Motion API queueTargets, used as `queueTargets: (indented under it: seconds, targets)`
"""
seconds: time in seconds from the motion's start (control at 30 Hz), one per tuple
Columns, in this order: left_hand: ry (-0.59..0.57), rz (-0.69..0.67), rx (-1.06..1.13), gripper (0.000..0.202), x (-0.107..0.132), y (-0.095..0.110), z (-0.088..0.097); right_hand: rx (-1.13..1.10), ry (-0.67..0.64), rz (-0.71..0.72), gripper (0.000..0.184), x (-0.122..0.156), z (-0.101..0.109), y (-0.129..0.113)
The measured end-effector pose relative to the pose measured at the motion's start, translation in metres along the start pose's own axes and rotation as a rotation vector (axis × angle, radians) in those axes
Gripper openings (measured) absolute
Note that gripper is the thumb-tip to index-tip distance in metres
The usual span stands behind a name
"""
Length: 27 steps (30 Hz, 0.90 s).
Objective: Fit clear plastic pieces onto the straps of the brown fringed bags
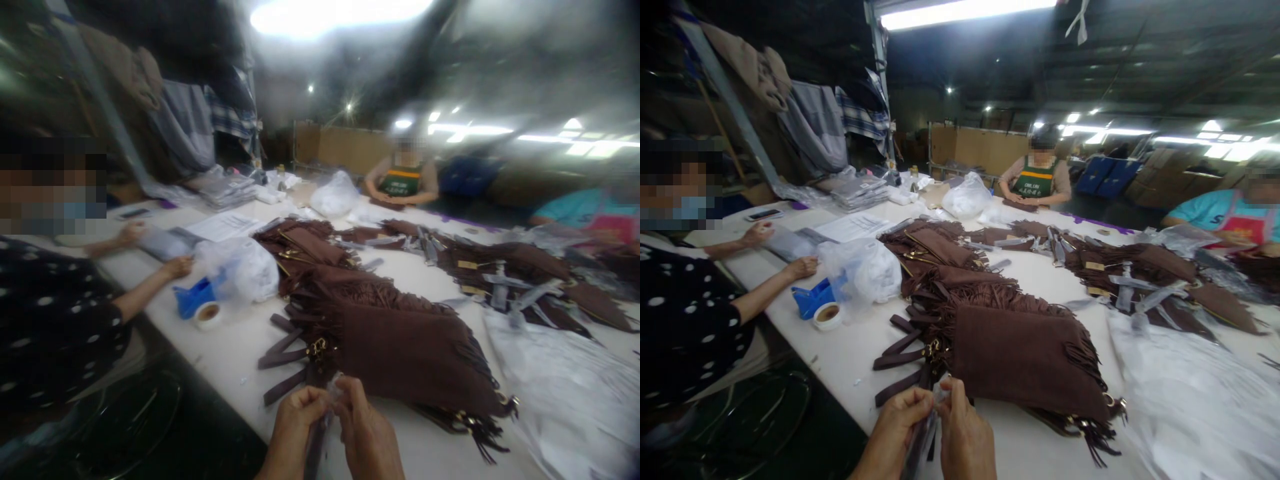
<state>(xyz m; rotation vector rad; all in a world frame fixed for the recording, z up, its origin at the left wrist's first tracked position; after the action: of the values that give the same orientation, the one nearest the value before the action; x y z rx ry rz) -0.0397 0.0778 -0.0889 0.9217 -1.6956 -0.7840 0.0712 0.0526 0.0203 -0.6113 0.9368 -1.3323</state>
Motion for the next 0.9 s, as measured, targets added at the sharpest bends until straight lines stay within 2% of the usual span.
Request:
queueTargets:
  seconds: [0.1,0.2,0.33,0.47,0.6,0.77,0.9]
  targets:
    - [-0.002,0.005,0.037,0.037,0.005,0.004,-0.003,-0.184,0.111,-0.143,0.019,0.009,-0.001,0.014]
    - [0.010,0.016,0.010,0.034,0.009,0.009,-0.003,-0.315,0.179,-0.220,0.022,0.015,-0.003,0.022]
    - [0.007,0.011,-0.002,0.036,0.011,0.013,-0.003,-0.365,0.197,-0.281,0.024,0.017,-0.005,0.027]
    - [-0.001,0.044,0.018,0.039,0.011,0.014,-0.004,-0.371,0.215,-0.274,0.024,0.018,-0.007,0.030]
    - [-0.021,0.118,0.066,0.039,0.016,0.016,-0.007,-0.362,0.197,-0.124,0.026,0.018,-0.010,0.027]
    - [-0.058,0.160,0.106,0.028,0.022,0.023,-0.011,-0.166,0.139,0.164,0.034,0.016,-0.006,0.012]
    - [-0.081,0.200,0.127,0.020,0.024,0.023,-0.014,-0.042,0.087,0.333,0.042,0.016,-0.003,0.001]
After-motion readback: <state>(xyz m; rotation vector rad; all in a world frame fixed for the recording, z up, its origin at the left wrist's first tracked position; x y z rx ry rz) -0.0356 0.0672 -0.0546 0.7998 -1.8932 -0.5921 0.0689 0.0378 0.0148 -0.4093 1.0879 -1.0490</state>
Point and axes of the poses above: each hand's wrist, its own x-axis away from the middle knuckle, its own z-axis out of the back of the hand, y = z × x, the point moved 9 cm from there along -x, towards the middle knuckle, and after that the axes turned 15 degrees about -x, right-handed, at the moved point
